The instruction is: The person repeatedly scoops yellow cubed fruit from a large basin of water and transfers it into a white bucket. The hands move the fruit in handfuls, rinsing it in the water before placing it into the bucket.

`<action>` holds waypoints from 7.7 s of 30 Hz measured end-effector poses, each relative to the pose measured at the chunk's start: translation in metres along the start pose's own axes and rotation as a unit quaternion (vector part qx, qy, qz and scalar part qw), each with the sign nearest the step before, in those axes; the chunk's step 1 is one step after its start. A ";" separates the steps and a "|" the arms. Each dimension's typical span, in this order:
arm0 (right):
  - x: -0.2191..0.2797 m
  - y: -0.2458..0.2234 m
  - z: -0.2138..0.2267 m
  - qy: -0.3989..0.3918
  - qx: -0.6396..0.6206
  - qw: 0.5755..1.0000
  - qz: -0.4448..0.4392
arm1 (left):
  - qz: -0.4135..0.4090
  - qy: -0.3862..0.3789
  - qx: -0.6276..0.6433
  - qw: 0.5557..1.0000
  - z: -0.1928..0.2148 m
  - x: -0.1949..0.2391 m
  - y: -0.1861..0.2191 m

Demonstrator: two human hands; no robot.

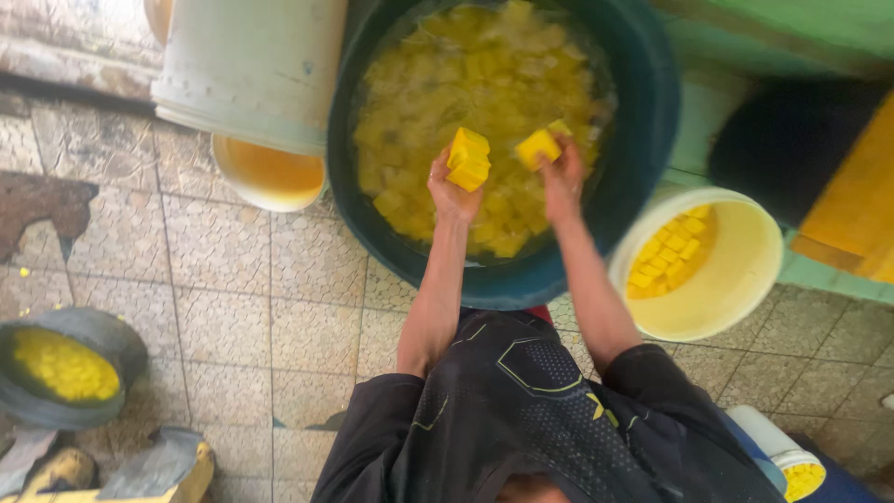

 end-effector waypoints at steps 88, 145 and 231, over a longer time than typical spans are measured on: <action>0.044 -0.010 -0.031 -0.162 0.402 0.899 -0.057 | 0.137 0.108 -0.218 0.960 0.070 -0.008 -0.053; 0.008 -0.054 -0.078 -0.124 0.030 0.991 -0.027 | -0.046 -0.042 -0.051 0.997 -0.091 0.006 0.038; -0.002 0.049 0.011 0.011 0.512 0.857 -0.061 | -0.059 -0.002 -0.916 0.396 0.096 -0.028 -0.030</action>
Point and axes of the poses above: each hand's wrist, its own x-axis away from the middle knuckle, its own z-axis out of the back of the hand, y = z × x, the point moved 2 cm from there along -x, towards the middle knuckle, and after that the axes turned 10 degrees about -x, right-handed, at the moved point
